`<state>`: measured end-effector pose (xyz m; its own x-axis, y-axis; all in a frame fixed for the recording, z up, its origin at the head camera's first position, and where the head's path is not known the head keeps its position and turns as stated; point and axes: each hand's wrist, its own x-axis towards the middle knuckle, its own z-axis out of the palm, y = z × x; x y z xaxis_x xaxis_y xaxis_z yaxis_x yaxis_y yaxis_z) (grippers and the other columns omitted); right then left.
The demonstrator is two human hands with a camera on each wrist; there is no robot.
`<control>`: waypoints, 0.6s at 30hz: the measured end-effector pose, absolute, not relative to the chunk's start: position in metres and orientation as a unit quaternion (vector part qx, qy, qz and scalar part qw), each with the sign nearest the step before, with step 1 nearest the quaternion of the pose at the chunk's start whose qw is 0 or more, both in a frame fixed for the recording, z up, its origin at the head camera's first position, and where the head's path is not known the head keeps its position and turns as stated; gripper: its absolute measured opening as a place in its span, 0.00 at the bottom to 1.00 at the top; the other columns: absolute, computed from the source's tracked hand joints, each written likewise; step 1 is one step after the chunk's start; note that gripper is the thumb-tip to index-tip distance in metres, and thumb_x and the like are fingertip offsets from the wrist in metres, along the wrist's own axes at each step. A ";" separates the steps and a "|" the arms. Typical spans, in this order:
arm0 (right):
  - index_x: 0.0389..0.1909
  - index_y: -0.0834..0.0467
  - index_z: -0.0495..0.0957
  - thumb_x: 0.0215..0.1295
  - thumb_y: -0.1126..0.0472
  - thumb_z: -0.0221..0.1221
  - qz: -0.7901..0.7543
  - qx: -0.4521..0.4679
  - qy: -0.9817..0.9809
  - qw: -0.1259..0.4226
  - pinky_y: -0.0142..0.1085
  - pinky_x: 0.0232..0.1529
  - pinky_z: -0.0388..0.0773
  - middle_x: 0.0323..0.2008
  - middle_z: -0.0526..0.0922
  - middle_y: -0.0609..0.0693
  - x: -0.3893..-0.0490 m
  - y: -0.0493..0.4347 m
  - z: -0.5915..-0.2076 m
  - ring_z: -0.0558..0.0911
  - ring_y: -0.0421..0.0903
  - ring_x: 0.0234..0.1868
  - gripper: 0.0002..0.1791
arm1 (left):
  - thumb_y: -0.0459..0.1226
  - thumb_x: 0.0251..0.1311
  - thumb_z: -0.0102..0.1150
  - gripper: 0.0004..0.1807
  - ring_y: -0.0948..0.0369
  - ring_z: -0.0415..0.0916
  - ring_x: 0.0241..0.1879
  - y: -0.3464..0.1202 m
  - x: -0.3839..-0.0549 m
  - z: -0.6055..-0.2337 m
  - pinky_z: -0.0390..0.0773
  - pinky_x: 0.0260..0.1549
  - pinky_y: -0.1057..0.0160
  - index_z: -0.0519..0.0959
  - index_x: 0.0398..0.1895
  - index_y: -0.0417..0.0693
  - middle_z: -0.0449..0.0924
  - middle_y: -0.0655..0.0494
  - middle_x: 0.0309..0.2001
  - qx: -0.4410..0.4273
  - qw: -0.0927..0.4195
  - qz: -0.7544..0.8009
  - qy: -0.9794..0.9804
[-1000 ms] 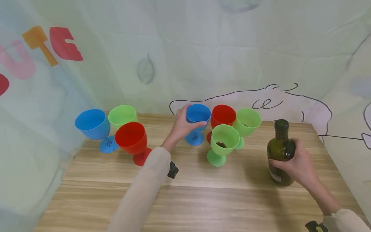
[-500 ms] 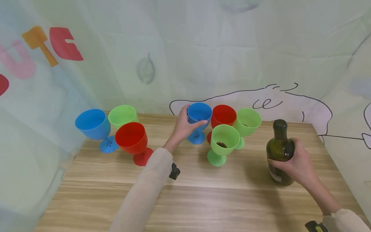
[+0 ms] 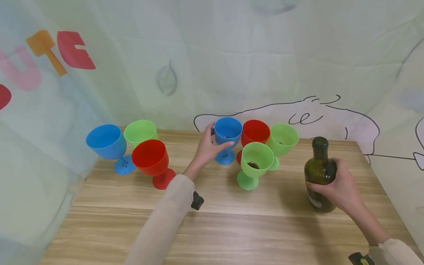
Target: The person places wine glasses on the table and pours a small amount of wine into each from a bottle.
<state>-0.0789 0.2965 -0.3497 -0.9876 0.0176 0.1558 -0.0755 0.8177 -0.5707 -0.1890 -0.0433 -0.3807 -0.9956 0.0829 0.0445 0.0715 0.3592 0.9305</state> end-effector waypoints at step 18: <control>0.55 0.74 0.53 0.38 0.60 0.73 0.303 0.016 -0.950 0.074 0.63 0.37 0.69 0.43 0.69 0.75 -0.078 0.298 -0.350 0.72 0.71 0.41 0.49 | 0.45 0.52 0.64 0.43 0.53 0.54 0.65 -0.070 -0.152 -0.379 0.61 0.58 0.49 0.53 0.69 0.48 0.56 0.49 0.67 0.049 -0.004 0.579 0.814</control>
